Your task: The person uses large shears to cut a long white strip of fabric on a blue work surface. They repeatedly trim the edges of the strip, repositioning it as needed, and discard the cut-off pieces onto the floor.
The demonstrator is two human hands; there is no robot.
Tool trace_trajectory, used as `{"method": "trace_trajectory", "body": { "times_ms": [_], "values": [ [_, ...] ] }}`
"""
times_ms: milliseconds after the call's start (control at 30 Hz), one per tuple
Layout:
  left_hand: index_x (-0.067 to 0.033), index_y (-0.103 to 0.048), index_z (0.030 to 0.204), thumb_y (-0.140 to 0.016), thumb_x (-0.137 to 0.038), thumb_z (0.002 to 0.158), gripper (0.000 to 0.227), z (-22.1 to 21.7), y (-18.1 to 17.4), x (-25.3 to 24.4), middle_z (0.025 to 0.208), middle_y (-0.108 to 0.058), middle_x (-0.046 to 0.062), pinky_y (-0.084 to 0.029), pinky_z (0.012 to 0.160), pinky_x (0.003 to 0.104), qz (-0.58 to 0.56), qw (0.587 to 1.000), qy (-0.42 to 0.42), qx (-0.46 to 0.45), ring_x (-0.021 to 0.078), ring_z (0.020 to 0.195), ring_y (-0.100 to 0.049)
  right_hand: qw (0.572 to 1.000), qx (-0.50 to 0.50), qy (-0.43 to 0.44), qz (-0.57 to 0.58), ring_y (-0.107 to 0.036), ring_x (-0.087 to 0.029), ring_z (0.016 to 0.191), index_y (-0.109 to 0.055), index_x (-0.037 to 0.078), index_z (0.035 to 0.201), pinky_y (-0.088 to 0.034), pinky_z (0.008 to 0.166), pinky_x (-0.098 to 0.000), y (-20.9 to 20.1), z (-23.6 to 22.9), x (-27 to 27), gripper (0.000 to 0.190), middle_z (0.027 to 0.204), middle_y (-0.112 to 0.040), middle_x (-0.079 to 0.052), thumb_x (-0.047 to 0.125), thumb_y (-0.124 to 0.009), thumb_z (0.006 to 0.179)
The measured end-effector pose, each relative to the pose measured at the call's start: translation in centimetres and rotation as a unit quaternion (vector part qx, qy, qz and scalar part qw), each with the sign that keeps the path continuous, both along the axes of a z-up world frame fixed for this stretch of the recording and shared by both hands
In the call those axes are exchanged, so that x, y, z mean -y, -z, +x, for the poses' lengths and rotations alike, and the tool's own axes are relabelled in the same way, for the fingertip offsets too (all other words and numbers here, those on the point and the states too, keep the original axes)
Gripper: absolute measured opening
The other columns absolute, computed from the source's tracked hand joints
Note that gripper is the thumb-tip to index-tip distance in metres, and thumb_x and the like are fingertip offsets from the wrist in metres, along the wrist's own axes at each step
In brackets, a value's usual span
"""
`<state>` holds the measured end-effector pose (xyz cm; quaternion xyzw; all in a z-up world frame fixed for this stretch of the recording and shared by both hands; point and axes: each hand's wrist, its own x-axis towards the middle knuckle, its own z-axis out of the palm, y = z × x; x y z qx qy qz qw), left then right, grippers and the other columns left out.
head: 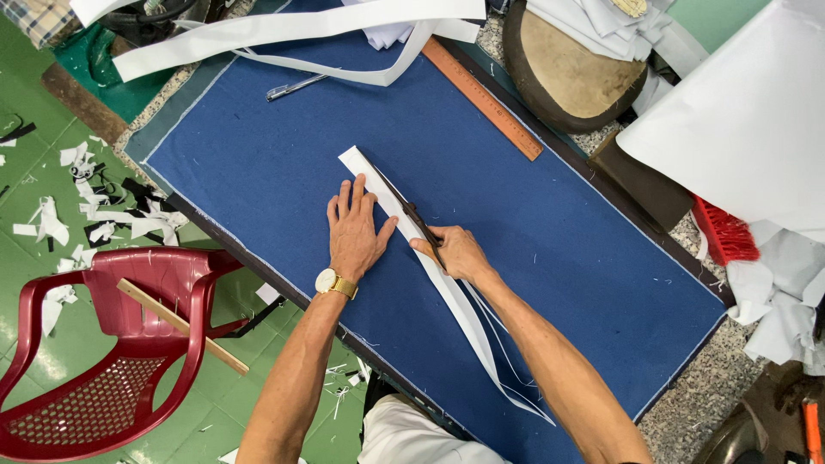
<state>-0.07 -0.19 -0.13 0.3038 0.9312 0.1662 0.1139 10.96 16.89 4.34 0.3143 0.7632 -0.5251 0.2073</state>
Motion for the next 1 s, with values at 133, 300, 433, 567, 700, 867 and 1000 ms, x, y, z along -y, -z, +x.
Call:
{"method": "trace_trajectory", "body": {
  "times_ms": [133, 300, 433, 567, 700, 867, 1000],
  "values": [
    [-0.0109, -0.05, 0.124, -0.054, -0.055, 0.099, 0.05, 0.0, 0.5, 0.0, 0.164, -0.027, 0.013, -0.014, 0.119, 0.053, 0.003, 1.0, 0.003, -0.006, 0.033, 0.149, -0.023, 0.997, -0.012, 0.065, -0.027, -0.06, -0.019, 0.036, -0.074, 0.005, 0.115, -0.044, 0.027, -0.0244, 2.5, 0.3, 0.2, 0.036, 0.046, -0.06, -0.01, 0.026, -0.076, 0.086],
    [-0.0112, -0.05, 0.123, -0.057, -0.054, 0.097, 0.051, 0.2, 1.1, 0.2, 0.163, -0.03, 0.013, -0.017, 0.118, 0.053, 0.007, 0.999, 0.009, -0.039, 0.0334, 0.148, -0.026, 0.976, -0.098, 0.147, 0.126, -0.074, -0.034, 0.09, -0.077, 0.013, 0.115, -0.058, 0.073, -0.0421, 2.7, 5.0, -1.3, 0.045, 0.088, -0.077, -0.013, 0.047, -0.079, 0.087],
    [-0.0099, -0.05, 0.122, -0.056, -0.053, 0.098, 0.05, 0.5, 1.1, 0.3, 0.162, -0.031, 0.014, -0.018, 0.118, 0.054, 0.019, 0.999, 0.017, -0.048, 0.0349, 0.148, -0.027, 0.982, -0.074, 0.091, 0.148, -0.071, -0.044, 0.085, -0.077, 0.01, 0.098, -0.053, 0.071, -0.0498, -0.5, 12.6, -4.0, 0.041, 0.08, -0.075, -0.019, 0.05, -0.072, 0.09],
    [-0.0103, -0.049, 0.122, -0.055, -0.055, 0.098, 0.051, 0.3, 1.8, 0.4, 0.161, -0.031, 0.015, -0.017, 0.117, 0.053, 0.025, 0.997, 0.021, -0.066, 0.0352, 0.147, -0.027, 0.977, -0.016, 0.195, -0.084, -0.045, -0.013, 0.03, -0.07, 0.0, 0.12, -0.028, 0.028, -0.0201, -1.6, 21.1, -5.7, 0.036, 0.043, -0.049, -0.008, 0.023, -0.072, 0.092],
    [-0.0098, -0.048, 0.122, -0.055, -0.054, 0.099, 0.05, 0.5, 2.3, 0.5, 0.162, -0.029, 0.016, -0.016, 0.116, 0.054, 0.024, 0.996, 0.024, -0.087, 0.0358, 0.147, -0.026, 0.974, 0.076, 0.146, -0.157, -0.047, -0.016, 0.027, -0.069, -0.012, 0.124, -0.031, 0.026, -0.0226, -4.7, 25.2, -5.4, 0.051, 0.042, -0.051, -0.013, 0.027, -0.07, 0.092],
    [-0.0098, -0.049, 0.123, -0.056, -0.055, 0.097, 0.053, 0.7, 2.4, 0.6, 0.161, -0.031, 0.016, -0.016, 0.116, 0.053, 0.03, 0.994, 0.021, -0.099, 0.0351, 0.147, -0.026, 0.983, 0.041, 0.093, -0.154, -0.045, -0.016, 0.025, -0.074, -0.005, 0.105, -0.026, 0.028, -0.0224, -4.1, 19.8, -3.8, 0.038, 0.04, -0.049, -0.013, 0.031, -0.069, 0.094],
    [-0.0112, -0.05, 0.123, -0.057, -0.055, 0.095, 0.053, 0.4, 2.6, 0.7, 0.161, -0.032, 0.015, -0.017, 0.116, 0.053, 0.031, 0.995, 0.016, -0.093, 0.034, 0.147, -0.027, 0.99, 0.028, 0.067, -0.123, -0.046, -0.015, 0.03, -0.073, -0.002, 0.104, -0.029, 0.028, -0.0228, -2.8, 12.8, -3.2, 0.047, 0.043, -0.049, -0.01, 0.043, -0.073, 0.09]
  ]
}}
